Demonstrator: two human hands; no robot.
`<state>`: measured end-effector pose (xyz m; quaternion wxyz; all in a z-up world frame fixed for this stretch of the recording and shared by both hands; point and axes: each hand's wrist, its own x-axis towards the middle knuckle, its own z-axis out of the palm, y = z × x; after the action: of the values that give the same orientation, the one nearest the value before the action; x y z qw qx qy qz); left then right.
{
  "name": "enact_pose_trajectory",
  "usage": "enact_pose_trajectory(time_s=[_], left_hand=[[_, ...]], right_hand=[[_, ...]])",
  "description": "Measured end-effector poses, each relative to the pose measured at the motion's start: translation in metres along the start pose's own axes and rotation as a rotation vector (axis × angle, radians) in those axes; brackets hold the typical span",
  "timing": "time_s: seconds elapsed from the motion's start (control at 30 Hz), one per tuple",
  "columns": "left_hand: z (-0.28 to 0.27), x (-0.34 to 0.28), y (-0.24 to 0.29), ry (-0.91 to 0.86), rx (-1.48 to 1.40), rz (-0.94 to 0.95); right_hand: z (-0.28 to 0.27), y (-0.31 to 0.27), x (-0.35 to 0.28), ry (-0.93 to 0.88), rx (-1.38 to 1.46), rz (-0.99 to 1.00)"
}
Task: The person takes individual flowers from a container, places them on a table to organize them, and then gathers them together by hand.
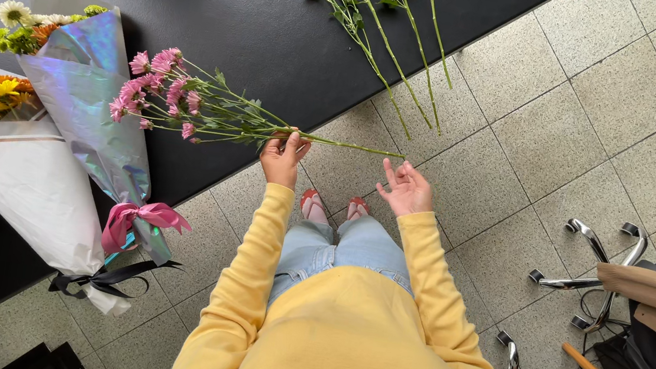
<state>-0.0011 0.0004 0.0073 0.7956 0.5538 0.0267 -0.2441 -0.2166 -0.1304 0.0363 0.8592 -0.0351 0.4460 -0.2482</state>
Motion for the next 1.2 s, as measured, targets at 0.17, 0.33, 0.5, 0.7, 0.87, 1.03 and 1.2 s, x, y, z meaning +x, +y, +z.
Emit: enact_pose_trajectory(time_s=[0.17,0.33,0.5,0.7,0.87,1.03,1.2], left_hand=[[-0.006,0.003,-0.004,0.0,0.018,0.03],[-0.003,0.009,-0.002,-0.003,0.001,0.029],[-0.002,0.012,0.0,-0.015,-0.024,0.039],[-0.012,0.019,-0.005,-0.034,0.0,0.035],[-0.007,0.019,-0.005,-0.06,0.056,0.043],[0.019,0.02,-0.031,-0.119,0.124,0.024],[0.06,0.028,-0.056,-0.241,0.187,-0.08]], right_hand=[[0.003,0.005,0.001,0.032,0.005,-0.002],[0.001,0.007,0.007,0.003,-0.045,-0.02],[-0.02,0.012,0.036,0.006,-0.104,0.026],[0.0,0.015,0.025,-0.001,-0.201,-0.034],[-0.022,0.024,0.038,0.25,-0.739,-0.591],[0.022,0.02,0.003,0.09,-1.591,-1.079],[0.016,0.017,0.023,0.168,-1.899,-1.344]])
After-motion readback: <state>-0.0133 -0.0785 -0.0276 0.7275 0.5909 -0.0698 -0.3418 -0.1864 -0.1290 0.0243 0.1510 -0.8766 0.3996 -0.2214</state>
